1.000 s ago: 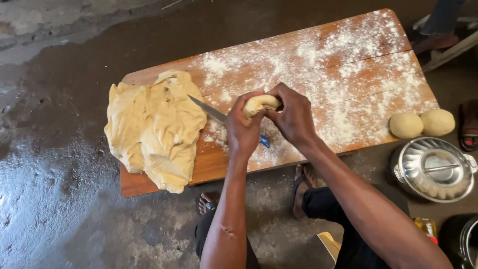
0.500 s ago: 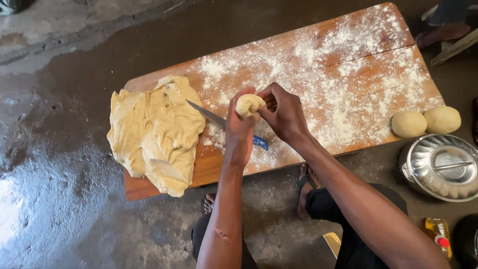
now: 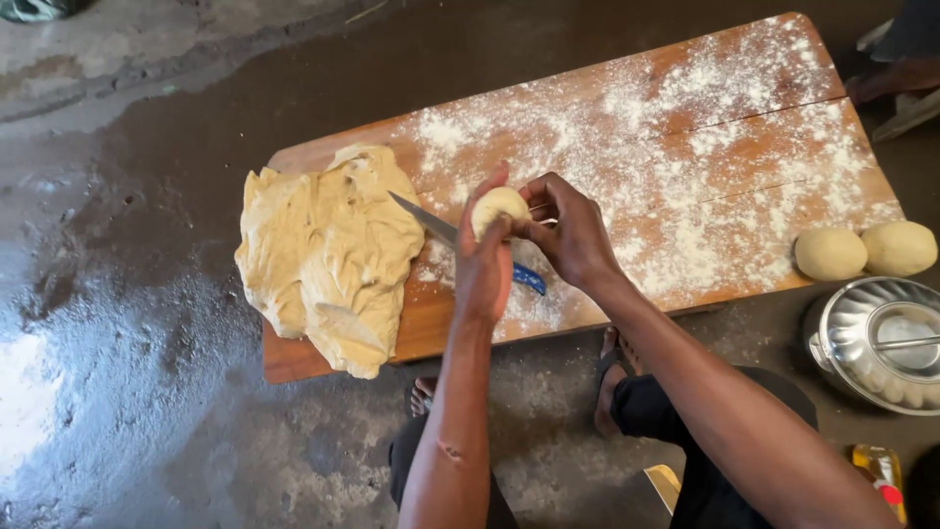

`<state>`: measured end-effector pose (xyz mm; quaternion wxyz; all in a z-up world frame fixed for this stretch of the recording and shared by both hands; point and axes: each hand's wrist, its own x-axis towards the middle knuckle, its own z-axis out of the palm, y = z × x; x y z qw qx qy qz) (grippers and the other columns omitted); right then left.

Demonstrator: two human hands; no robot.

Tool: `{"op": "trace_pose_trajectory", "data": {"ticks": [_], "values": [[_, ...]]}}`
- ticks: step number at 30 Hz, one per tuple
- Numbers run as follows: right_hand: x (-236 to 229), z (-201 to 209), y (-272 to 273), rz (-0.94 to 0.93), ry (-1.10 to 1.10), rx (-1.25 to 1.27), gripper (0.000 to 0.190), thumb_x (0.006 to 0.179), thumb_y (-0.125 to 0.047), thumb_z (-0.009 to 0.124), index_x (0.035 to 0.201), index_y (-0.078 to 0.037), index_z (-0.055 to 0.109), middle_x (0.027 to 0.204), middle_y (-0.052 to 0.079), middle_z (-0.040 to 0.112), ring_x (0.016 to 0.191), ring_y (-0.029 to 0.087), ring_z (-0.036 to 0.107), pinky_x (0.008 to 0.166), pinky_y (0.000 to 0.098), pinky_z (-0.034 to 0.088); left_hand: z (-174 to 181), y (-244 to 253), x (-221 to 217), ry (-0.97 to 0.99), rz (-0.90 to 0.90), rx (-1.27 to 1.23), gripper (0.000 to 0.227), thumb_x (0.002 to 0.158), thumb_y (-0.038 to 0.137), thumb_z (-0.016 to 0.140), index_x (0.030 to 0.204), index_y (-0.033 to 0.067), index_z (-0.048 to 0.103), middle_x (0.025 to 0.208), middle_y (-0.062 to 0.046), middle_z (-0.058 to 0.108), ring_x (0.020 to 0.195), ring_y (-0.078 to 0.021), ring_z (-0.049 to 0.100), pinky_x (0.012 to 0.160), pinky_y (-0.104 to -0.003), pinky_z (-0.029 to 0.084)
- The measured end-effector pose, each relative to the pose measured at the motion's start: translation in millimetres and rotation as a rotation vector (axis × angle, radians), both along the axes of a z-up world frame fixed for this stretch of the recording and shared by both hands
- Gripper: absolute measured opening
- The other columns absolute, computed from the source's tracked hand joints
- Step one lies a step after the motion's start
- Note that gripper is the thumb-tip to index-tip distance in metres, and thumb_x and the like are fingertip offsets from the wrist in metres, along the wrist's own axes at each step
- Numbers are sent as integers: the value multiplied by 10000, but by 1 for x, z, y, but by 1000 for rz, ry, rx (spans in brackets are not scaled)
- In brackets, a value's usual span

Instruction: Cutting and shaping dough into balls on a floured wooden board

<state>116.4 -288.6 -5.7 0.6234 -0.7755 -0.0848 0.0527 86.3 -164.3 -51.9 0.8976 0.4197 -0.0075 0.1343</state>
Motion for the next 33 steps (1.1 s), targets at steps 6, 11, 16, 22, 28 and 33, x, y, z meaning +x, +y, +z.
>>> {"op": "trace_pose_trajectory", "data": {"ticks": [6, 11, 16, 22, 28, 33], "values": [[-12, 17, 1, -15, -316, -241, 275, 892, -48, 861, 1138, -15, 744, 1010, 231, 745, 951, 375, 787, 805, 449, 680, 25, 22, -10, 92, 147, 667, 437, 955, 142, 794, 1359, 92, 634, 1237, -153, 745, 1044, -229, 770, 810, -332, 670], [-18, 23, -1, 34, -198, -71, 161, 928, -74, 832, 1085, -65, 794, 1007, 139, 778, 976, 282, 796, 857, 363, 669, 38, 28, -10, 78, 117, 498, 406, 981, -77, 607, 1362, 64, 612, 1237, -175, 736, 985, -215, 747, 748, -290, 671], [3, 2, -1, 42, 42, 89, 412, 857, -122, 912, 1219, -67, 724, 1128, 134, 748, 1098, 228, 745, 969, 383, 654, 42, 7, -14, 53, -87, 66, 462, 1023, 16, 547, 1483, 56, 544, 1393, -203, 666, 1059, -177, 658, 873, -240, 527], [-2, 12, -6, -25, -299, -174, 350, 876, -191, 918, 1152, -63, 746, 1058, 200, 767, 1032, 363, 778, 887, 422, 657, 17, 15, -5, 115, 125, 451, 448, 948, 48, 783, 1347, 38, 579, 1161, -139, 728, 986, -180, 698, 879, -326, 613], [-15, 23, -5, 93, -160, 16, 236, 928, -124, 842, 1124, -4, 787, 1090, 212, 796, 1067, 308, 781, 958, 401, 644, 26, 19, -8, 114, 183, 398, 364, 934, -65, 585, 1260, 94, 617, 1168, -156, 757, 987, -176, 733, 756, -251, 611], [1, 13, -6, 101, -128, -37, 397, 868, -116, 898, 1220, -40, 731, 1040, 153, 768, 995, 249, 758, 870, 392, 660, 24, 12, -9, 10, -127, -16, 391, 986, 21, 548, 1372, -19, 502, 1648, -308, 401, 1319, -349, 630, 1061, -391, 578]]}}
